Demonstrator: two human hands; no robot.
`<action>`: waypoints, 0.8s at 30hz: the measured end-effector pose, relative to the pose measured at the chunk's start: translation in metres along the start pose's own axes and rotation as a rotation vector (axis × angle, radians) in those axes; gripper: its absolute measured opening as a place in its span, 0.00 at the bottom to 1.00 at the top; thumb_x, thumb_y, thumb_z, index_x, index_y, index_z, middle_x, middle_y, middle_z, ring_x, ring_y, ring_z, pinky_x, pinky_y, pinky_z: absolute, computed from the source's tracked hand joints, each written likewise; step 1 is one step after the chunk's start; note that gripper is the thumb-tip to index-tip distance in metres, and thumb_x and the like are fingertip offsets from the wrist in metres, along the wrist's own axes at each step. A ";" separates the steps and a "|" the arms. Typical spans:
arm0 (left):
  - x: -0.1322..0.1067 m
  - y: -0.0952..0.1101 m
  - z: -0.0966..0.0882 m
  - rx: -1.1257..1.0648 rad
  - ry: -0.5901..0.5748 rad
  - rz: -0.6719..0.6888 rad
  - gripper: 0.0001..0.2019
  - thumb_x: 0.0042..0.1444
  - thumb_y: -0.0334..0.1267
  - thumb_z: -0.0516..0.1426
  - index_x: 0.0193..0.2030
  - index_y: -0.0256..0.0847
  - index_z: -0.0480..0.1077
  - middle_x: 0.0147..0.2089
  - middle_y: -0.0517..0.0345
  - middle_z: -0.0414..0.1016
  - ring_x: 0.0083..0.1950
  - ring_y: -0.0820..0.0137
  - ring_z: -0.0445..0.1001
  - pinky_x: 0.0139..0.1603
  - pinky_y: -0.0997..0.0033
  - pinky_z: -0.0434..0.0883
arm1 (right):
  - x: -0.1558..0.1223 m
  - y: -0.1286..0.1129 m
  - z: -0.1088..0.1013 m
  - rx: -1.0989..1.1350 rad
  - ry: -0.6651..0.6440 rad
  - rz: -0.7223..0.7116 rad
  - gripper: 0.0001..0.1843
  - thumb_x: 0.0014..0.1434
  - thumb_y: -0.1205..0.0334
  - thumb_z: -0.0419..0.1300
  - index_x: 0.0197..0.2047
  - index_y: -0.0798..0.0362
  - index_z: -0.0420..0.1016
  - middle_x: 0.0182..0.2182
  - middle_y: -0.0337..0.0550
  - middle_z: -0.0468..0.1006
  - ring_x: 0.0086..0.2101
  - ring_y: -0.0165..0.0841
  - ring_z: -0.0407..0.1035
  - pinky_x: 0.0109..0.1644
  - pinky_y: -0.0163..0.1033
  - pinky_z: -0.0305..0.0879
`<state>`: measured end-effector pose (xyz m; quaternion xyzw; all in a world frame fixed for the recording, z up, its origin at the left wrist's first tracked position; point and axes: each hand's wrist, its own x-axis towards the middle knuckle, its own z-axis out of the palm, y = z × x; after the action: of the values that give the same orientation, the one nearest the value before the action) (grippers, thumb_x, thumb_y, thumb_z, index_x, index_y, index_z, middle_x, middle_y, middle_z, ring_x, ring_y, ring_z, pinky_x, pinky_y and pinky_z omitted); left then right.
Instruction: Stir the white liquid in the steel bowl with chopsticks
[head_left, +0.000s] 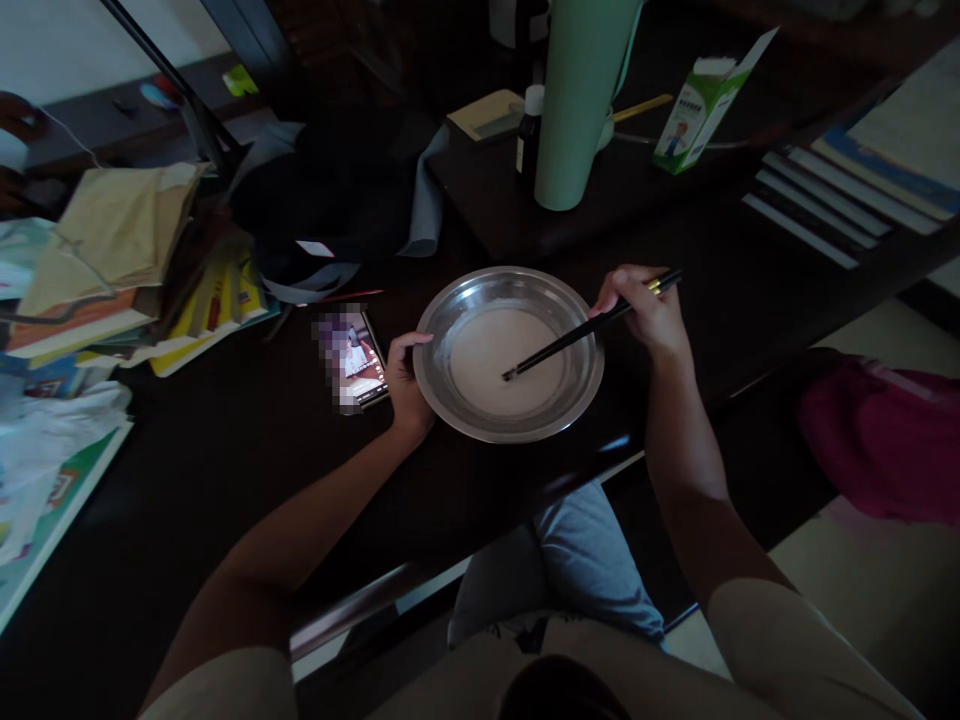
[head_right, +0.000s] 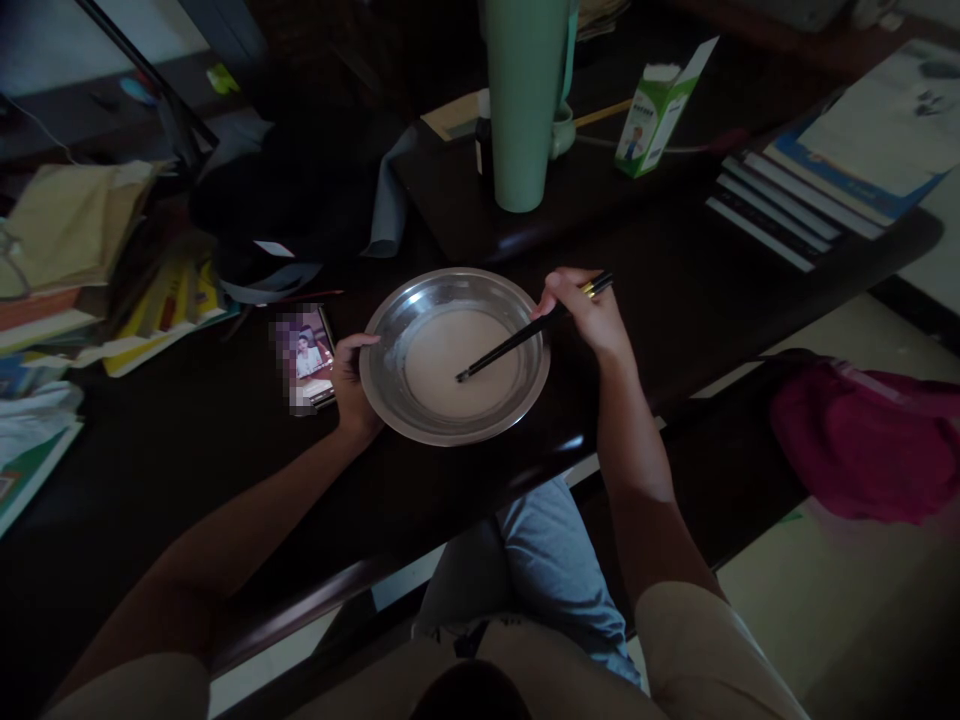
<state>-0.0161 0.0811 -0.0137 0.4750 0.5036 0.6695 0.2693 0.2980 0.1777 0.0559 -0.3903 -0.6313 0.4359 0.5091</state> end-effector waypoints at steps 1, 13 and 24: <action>0.000 0.000 0.000 -0.003 0.002 -0.005 0.13 0.55 0.44 0.74 0.43 0.49 0.78 0.41 0.62 0.78 0.41 0.68 0.76 0.43 0.66 0.74 | -0.001 -0.001 0.001 -0.004 -0.052 0.005 0.30 0.58 0.28 0.69 0.21 0.44 0.79 0.20 0.37 0.79 0.26 0.35 0.77 0.36 0.45 0.77; 0.001 0.000 0.000 -0.006 0.016 -0.020 0.14 0.52 0.42 0.75 0.42 0.49 0.79 0.41 0.63 0.80 0.41 0.68 0.77 0.43 0.67 0.74 | 0.002 0.004 -0.002 0.040 0.040 -0.060 0.31 0.62 0.31 0.67 0.20 0.46 0.78 0.19 0.37 0.76 0.23 0.33 0.74 0.34 0.44 0.73; 0.001 0.000 0.000 -0.011 0.019 -0.004 0.14 0.51 0.41 0.75 0.42 0.49 0.79 0.40 0.63 0.79 0.40 0.69 0.76 0.42 0.68 0.73 | 0.005 0.005 -0.001 0.023 0.058 -0.068 0.30 0.60 0.31 0.69 0.22 0.46 0.79 0.20 0.38 0.77 0.26 0.35 0.79 0.34 0.43 0.75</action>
<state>-0.0161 0.0818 -0.0137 0.4662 0.5035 0.6760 0.2686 0.2983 0.1839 0.0526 -0.3753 -0.6242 0.4142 0.5459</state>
